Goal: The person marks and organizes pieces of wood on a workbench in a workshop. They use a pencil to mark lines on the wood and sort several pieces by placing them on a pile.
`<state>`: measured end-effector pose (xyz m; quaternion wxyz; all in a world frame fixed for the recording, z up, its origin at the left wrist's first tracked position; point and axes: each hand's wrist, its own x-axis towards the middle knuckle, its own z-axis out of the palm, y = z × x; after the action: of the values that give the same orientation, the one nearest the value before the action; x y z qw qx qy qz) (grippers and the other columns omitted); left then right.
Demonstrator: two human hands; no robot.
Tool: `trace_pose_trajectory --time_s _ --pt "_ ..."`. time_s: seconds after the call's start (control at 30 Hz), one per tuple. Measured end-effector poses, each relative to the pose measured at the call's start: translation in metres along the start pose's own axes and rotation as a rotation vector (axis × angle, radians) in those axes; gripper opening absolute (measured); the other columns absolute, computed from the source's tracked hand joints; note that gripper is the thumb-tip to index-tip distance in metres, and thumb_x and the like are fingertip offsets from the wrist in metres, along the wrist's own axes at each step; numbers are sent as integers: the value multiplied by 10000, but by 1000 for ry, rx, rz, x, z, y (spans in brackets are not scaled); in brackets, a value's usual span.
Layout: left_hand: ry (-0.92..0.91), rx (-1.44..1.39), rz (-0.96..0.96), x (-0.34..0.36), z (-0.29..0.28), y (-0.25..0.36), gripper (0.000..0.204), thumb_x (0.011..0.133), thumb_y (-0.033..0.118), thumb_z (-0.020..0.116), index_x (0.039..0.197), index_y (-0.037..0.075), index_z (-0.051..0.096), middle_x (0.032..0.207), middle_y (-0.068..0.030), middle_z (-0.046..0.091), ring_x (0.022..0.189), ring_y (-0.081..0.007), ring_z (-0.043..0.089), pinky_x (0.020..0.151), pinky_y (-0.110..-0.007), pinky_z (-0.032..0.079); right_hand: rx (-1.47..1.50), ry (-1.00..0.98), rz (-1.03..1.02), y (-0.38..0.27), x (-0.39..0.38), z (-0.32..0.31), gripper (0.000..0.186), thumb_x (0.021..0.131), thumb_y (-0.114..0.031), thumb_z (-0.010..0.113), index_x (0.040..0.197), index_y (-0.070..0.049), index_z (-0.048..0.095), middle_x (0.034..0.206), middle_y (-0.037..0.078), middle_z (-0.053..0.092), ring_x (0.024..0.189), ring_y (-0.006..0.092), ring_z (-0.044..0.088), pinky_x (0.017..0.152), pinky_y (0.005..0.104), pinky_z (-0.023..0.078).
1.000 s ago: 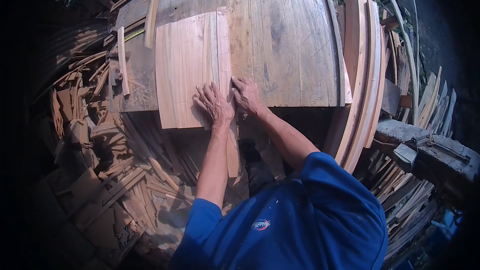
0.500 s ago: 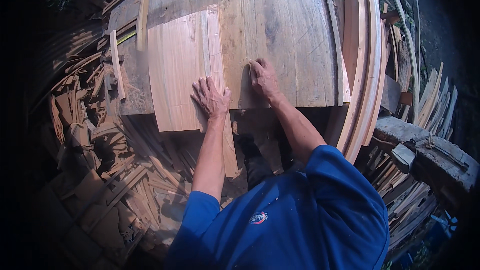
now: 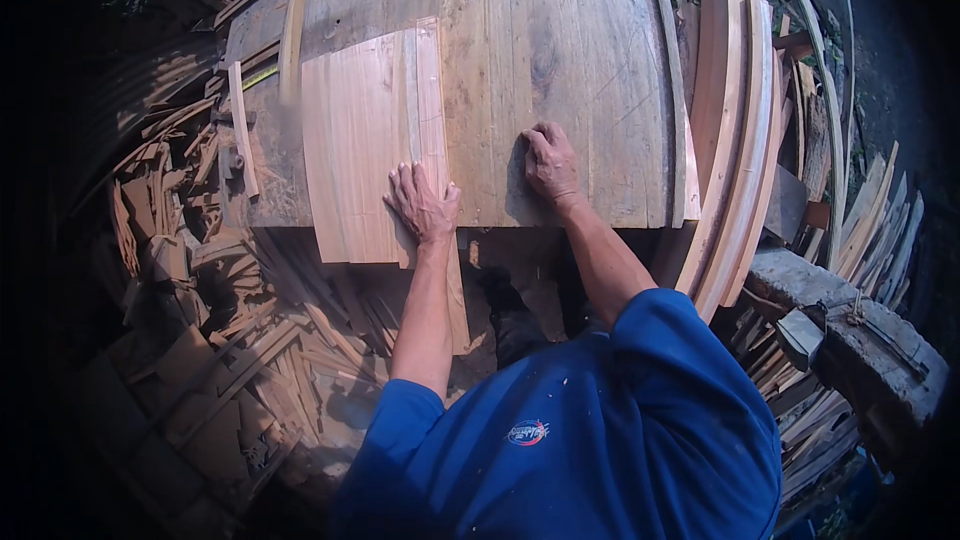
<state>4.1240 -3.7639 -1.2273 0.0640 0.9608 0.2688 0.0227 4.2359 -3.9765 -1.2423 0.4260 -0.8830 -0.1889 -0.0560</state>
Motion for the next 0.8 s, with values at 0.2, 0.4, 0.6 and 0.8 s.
trace_pose_trajectory --time_s 0.2,0.4,0.6,0.8 --pt "6 -46 -39 3 1 0 805 706 383 792 1395 59 530 1519 -180 436 1478 -367 291 1194 -661 151 -38 -19 -2 0 1 1 269 806 35 613 1059 -39 665 1062 150 618 1000 349 614 852 409 520" --pt "58 -78 -34 1 2 1 786 679 338 817 1365 68 544 1490 -168 456 1468 -373 310 1184 -667 169 -64 -29 -16 -2 3 4 256 811 28 618 1052 -47 659 1054 150 615 990 350 610 846 405 518" --pt "75 -75 -65 5 4 3 728 683 351 816 1312 76 574 1451 -176 491 1449 -369 329 1179 -677 163 -84 -45 -15 -6 4 5 267 796 26 616 1049 -49 656 1042 150 611 996 349 597 850 410 511" --pt "41 -50 -147 15 0 13 640 723 416 798 1224 70 600 1399 -138 516 1411 -359 364 1166 -708 161 -102 -57 -28 -5 4 6 282 788 29 609 1056 -45 654 1039 155 606 1002 354 594 859 416 507"
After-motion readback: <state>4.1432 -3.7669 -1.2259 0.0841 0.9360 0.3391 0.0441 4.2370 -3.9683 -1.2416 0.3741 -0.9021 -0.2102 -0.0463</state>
